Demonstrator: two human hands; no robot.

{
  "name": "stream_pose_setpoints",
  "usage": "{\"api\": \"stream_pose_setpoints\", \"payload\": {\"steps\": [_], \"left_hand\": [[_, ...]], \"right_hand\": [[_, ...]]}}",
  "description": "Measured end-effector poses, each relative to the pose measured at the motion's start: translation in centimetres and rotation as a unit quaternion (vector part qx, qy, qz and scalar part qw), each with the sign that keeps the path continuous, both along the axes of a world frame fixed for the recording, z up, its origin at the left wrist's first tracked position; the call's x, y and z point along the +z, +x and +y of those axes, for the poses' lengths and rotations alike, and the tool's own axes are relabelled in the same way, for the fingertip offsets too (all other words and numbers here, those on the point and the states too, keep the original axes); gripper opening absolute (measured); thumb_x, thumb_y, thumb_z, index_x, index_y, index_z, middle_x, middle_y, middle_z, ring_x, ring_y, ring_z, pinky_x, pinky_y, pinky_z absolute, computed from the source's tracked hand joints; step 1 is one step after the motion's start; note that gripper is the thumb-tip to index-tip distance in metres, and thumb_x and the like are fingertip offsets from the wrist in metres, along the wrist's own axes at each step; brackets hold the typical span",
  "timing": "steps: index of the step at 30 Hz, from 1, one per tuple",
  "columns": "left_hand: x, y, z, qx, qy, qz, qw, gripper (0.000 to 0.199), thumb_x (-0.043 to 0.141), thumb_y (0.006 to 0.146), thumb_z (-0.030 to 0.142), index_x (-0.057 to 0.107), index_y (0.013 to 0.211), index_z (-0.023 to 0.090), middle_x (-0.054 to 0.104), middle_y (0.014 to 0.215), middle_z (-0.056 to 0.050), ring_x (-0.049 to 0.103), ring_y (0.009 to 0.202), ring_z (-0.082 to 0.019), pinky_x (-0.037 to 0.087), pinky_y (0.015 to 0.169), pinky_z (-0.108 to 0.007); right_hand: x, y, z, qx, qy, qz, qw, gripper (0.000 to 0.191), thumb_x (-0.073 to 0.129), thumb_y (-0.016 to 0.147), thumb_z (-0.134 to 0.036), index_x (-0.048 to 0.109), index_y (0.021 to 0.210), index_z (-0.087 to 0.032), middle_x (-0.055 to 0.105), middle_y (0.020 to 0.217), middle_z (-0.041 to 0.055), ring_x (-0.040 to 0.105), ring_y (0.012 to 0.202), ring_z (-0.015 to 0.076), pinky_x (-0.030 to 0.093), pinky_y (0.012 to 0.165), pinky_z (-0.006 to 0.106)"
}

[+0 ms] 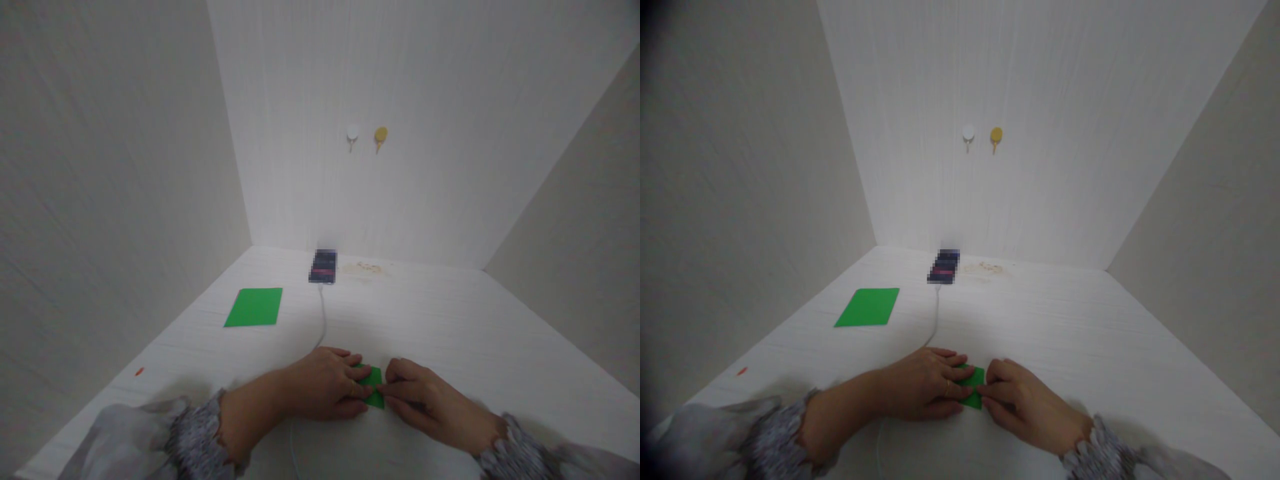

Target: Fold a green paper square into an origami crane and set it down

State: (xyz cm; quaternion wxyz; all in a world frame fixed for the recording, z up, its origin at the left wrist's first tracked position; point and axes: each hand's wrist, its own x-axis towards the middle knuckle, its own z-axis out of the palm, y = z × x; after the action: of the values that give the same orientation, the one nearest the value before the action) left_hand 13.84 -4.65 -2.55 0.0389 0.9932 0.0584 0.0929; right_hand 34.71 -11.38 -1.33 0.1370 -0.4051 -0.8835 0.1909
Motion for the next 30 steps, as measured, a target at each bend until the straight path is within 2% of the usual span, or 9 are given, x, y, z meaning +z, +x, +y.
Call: {"api": "stream_pose_setpoints", "payload": {"steps": [4,7,22,30], "left_hand": [[0.0,0.0,0.0,0.001,0.003,-0.001,1.0,0.026,0.04,0.084,0.033,0.055,0.102,0.023,0.056,0.113,-0.004,0.05,0.105,-0.021,0.036,0.09,-0.033],[0.0,0.0,0.0,-0.003,0.004,0.0,1.0,0.026,0.04,0.084,0.033,0.056,0.101,0.023,0.057,0.112,-0.005,0.051,0.105,-0.021,0.036,0.09,-0.032],[-0.1,0.1,0.0,-0.002,0.014,0.008,1.0,0.027,0.039,0.084,0.034,0.055,0.102,0.023,0.057,0.111,-0.004,0.051,0.104,-0.021,0.037,0.089,-0.033],[0.1,0.0,-0.1,0.001,0.015,0.004,1.0,0.026,0.039,0.084,0.034,0.057,0.099,0.022,0.059,0.108,-0.004,0.051,0.103,-0.021,0.037,0.088,-0.033]], "right_hand": [[-0.5,0.3,0.2,-0.028,0.017,-0.001,0.999,0.031,0.036,0.087,-0.02,0.061,0.07,-0.015,0.051,0.074,0.0051,0.05,0.068,0.0137,0.039,0.061,0.024],[-0.8,0.5,0.3,-0.032,0.019,0.011,0.999,0.035,0.034,0.088,-0.022,0.06,0.066,-0.015,0.05,0.071,0.0045,0.049,0.064,0.0126,0.038,0.058,0.023],[-0.3,0.9,0.8,0.02,0.0,-0.012,1.0,0.028,0.035,0.088,-0.022,0.062,0.088,-0.015,0.051,0.076,0.0053,0.049,0.069,0.013,0.038,0.061,0.023],[-0.4,1.8,1.4,0.067,0.038,-0.058,0.995,0.023,0.04,0.084,-0.021,0.061,0.092,-0.016,0.049,0.08,0.0056,0.047,0.069,0.0131,0.038,0.061,0.023]]}}
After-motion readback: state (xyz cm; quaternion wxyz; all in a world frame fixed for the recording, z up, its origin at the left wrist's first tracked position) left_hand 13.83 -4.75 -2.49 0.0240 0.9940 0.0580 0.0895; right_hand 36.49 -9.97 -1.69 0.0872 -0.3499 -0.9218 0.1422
